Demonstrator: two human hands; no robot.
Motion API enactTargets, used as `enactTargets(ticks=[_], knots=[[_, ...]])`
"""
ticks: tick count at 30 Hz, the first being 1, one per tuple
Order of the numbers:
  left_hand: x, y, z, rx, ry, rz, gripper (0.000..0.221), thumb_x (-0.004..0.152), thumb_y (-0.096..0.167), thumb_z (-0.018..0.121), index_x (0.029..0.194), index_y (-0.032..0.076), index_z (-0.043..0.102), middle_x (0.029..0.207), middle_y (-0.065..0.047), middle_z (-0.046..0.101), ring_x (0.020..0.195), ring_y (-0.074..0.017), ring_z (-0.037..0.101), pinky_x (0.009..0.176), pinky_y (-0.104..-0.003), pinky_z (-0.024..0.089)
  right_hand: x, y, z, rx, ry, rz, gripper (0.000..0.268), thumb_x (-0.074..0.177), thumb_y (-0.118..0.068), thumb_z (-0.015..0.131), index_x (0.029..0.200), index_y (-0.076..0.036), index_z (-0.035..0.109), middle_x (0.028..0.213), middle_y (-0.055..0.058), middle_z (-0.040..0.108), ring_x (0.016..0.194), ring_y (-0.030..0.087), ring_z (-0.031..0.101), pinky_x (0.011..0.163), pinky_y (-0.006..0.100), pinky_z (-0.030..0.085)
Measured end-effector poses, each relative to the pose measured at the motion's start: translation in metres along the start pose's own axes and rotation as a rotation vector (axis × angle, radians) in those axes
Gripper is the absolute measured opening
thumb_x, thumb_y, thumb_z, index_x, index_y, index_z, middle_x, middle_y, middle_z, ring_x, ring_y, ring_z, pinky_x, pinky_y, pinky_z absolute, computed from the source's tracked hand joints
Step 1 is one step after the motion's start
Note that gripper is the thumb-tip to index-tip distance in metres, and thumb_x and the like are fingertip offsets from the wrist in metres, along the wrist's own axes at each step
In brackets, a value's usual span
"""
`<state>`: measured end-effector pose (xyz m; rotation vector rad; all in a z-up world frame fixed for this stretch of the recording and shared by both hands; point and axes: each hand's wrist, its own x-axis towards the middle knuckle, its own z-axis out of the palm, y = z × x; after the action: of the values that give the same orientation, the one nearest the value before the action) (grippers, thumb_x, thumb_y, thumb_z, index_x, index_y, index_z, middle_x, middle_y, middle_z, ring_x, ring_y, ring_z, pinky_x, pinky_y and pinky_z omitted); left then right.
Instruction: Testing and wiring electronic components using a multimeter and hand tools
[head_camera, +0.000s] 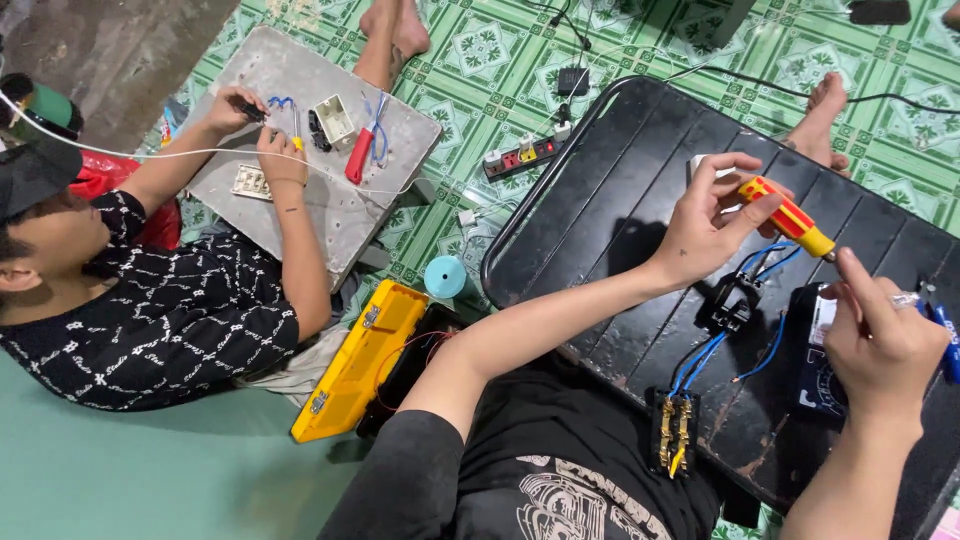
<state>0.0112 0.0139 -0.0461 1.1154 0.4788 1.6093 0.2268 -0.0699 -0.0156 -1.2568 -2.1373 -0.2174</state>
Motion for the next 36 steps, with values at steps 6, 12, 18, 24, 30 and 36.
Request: enactTargets(ticks=[6,12,18,24,30,36], knots=[[0.003,-0.01,-0.003,-0.016,-0.028,-0.007,0.046,0.099,0.012,0.068,0.137,0.009,0.042,0.115,-0.012,0.07,0.102,-0.0193,0.071,0.081,-0.031,0.066,0.0,0.002,0.002,0.05,0.053,0.037,0.046,0.094,0.026,0.073,0.134,0.007,0.084,0.089,0.014,0.069,0.061,0.023,0.048,0.06,0.035,0.036],[0.001,0.013,0.0,-0.03,-0.099,-0.014,0.033,0.101,0.008,0.066,0.127,0.008,0.044,0.115,-0.013,0.07,0.092,-0.0173,0.069,0.079,-0.029,0.061,0.023,-0.022,-0.009,-0.003,0.068,0.014,0.031,0.093,0.012,0.079,0.121,0.0,0.084,0.081,0.007,0.072,0.054,0.02,0.052,0.053,0.033,0.037],[0.004,-0.007,0.002,0.061,-0.073,0.054,0.037,0.098,0.013,0.075,0.123,0.008,0.048,0.109,-0.015,0.073,0.091,-0.0183,0.074,0.068,-0.028,0.066,0.003,0.013,0.012,-0.217,0.122,-0.044,0.032,0.105,-0.017,0.071,0.135,-0.025,0.078,0.081,-0.005,0.07,0.065,0.021,0.068,0.063,0.032,0.052],[0.009,0.021,0.003,0.158,-0.185,0.065,0.035,0.098,0.01,0.073,0.119,0.008,0.044,0.109,-0.016,0.072,0.09,-0.0227,0.074,0.068,-0.031,0.066,0.024,-0.022,-0.01,-0.296,0.097,-0.048,0.04,0.097,-0.02,0.07,0.137,-0.018,0.071,0.072,0.005,0.067,0.059,0.028,0.068,0.056,0.04,0.054],[0.011,0.042,-0.002,0.245,-0.251,0.14,0.04,0.093,0.009,0.078,0.115,0.009,0.044,0.109,-0.016,0.072,0.095,-0.0254,0.075,0.072,-0.033,0.066,0.022,-0.027,-0.008,-0.05,0.048,-0.002,0.037,0.106,-0.016,0.058,0.142,-0.01,0.065,0.088,0.01,0.074,0.08,0.032,0.075,0.068,0.04,0.058],[-0.05,0.07,0.003,0.392,-0.267,0.231,0.043,0.096,0.011,0.074,0.128,0.015,0.045,0.126,-0.002,0.068,0.105,-0.0168,0.075,0.093,-0.029,0.063,-0.023,-0.01,-0.01,-0.516,-0.091,-0.021,0.062,0.091,-0.014,0.084,0.153,-0.021,0.083,0.084,0.002,0.07,0.057,0.019,0.055,0.058,0.032,0.043]])
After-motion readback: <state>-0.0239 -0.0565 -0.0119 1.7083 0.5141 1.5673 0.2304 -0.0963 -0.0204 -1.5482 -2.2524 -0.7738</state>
